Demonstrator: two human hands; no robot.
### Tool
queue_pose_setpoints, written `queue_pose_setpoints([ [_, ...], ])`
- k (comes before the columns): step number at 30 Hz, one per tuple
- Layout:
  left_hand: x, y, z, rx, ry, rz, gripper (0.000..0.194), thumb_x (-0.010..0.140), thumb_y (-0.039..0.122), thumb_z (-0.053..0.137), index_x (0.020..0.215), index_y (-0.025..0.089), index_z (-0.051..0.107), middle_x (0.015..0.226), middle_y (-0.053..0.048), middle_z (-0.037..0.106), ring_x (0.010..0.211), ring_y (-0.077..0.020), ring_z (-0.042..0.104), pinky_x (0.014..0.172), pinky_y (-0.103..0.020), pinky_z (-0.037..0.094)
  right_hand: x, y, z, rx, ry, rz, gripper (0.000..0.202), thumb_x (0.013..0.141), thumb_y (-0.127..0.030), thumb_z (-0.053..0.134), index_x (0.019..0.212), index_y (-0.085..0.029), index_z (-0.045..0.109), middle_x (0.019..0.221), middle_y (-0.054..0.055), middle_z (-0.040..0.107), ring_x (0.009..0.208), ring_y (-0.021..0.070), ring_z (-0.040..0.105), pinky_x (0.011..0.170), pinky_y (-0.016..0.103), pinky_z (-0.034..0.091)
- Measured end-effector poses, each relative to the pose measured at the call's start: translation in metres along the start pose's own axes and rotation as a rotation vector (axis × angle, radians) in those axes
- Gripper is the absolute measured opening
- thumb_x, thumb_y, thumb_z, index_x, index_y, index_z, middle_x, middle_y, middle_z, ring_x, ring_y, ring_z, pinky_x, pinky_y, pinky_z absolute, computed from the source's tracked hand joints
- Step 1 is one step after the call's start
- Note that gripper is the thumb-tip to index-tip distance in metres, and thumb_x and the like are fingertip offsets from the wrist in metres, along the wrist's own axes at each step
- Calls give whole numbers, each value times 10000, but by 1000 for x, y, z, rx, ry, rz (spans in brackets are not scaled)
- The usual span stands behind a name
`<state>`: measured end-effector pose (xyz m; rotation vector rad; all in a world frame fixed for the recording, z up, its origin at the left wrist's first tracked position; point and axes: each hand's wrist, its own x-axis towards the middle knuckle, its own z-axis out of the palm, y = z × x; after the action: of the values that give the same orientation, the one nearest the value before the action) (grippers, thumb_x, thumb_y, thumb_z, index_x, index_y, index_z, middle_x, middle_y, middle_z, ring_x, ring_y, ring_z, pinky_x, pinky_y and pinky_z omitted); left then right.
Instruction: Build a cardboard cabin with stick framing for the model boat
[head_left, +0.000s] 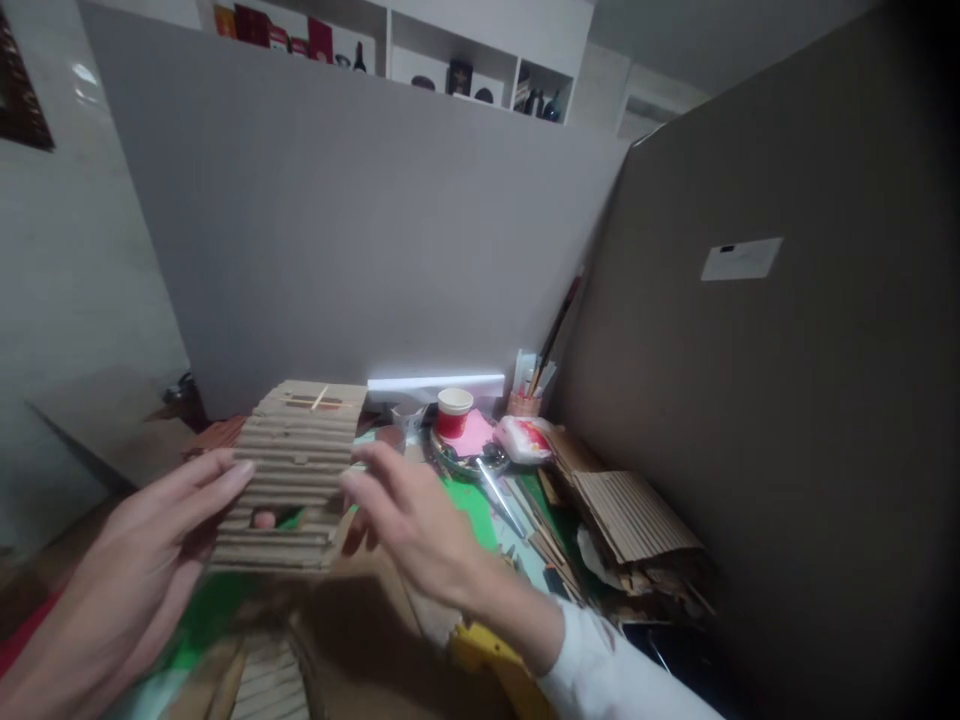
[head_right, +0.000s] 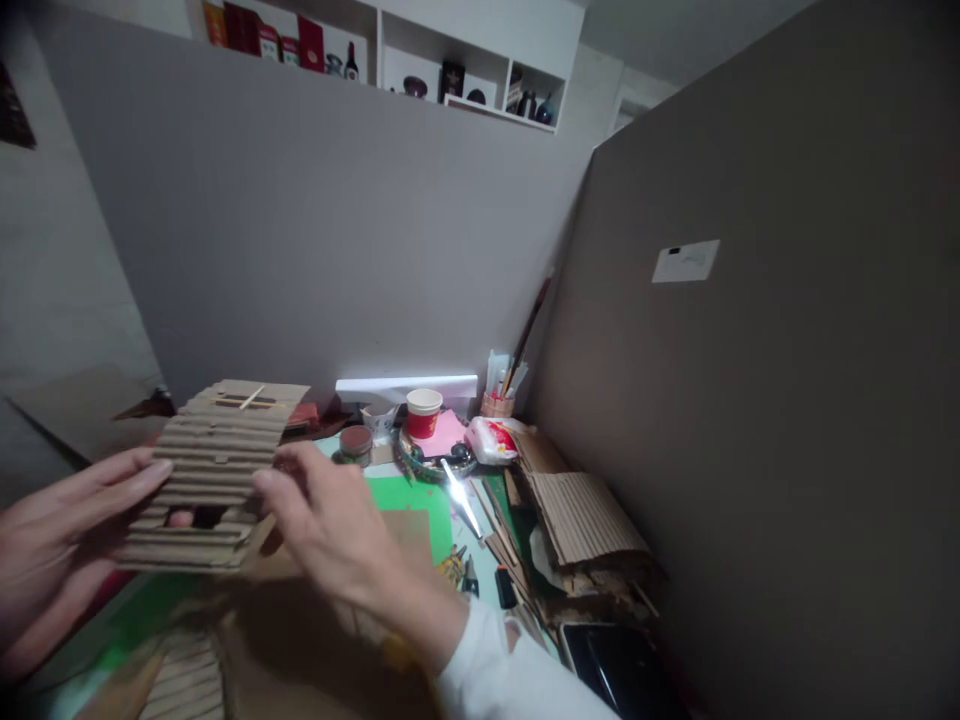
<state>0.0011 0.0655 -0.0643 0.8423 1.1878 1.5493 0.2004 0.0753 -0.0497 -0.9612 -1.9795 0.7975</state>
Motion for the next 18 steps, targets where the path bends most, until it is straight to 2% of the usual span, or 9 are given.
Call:
queue_pose_setpoints([
  [2,0,5,-2,10,-17,52,315,644,230,803,956,243,766,1019,-14,773,767,-174,702,564,-176,603,11,7,-19,-74,31,3,290,1073,-325,391,1026,-178,637,905,-12,717,731,80,678,675,190,524],
  [4,1,10,-3,14,-3,96,243,706,234,761,948,241,765,1000,-8,771,743,-149,695,568,-153,591,26,24,-38,-214,127,47,265,1073,-304,401,1091,-144,611,943,22,707,807,116,684,763,269,554],
  [5,1,12,-4,10,7,109,225,719,243,758,944,240,764,985,-6,770,732,-142,692,570,-147,588,34,36,-46,-294,154,75,233,1056,-298,452,1093,-133,614,958,33,697,816,140,683,778,321,564],
  [7,2,15,-4,-7,24,117,244,698,261,784,940,241,764,966,0,767,713,-136,685,559,-140,579,50,62,-56,-458,130,124,217,998,-333,580,1067,-137,645,995,43,686,873,171,677,815,377,569],
  [9,2,17,-3,-22,35,122,304,642,267,826,938,241,764,983,3,763,715,-139,681,557,-144,583,63,88,-57,-592,51,146,234,977,-338,614,1101,-142,646,1065,57,679,923,186,674,831,393,572],
  [12,1,18,-2,-43,40,126,367,581,263,865,933,233,768,1060,-9,756,779,-153,688,616,-166,611,79,117,-46,-738,-56,153,265,973,-338,620,1162,-151,633,1147,77,663,983,202,668,857,406,571],
  [15,2,18,-2,-56,44,118,390,563,282,888,930,225,770,1084,-30,753,809,-170,697,633,-190,627,92,134,-36,-839,-129,142,286,970,-335,626,1189,-152,625,1184,86,652,1016,213,662,873,417,568],
  [18,4,16,-3,-60,45,120,413,569,324,894,953,235,769,1092,-30,750,806,-175,703,636,-201,632,105,147,-33,-914,-145,136,296,973,-337,619,1210,-160,616,1212,89,642,1034,217,657,885,426,565],
])
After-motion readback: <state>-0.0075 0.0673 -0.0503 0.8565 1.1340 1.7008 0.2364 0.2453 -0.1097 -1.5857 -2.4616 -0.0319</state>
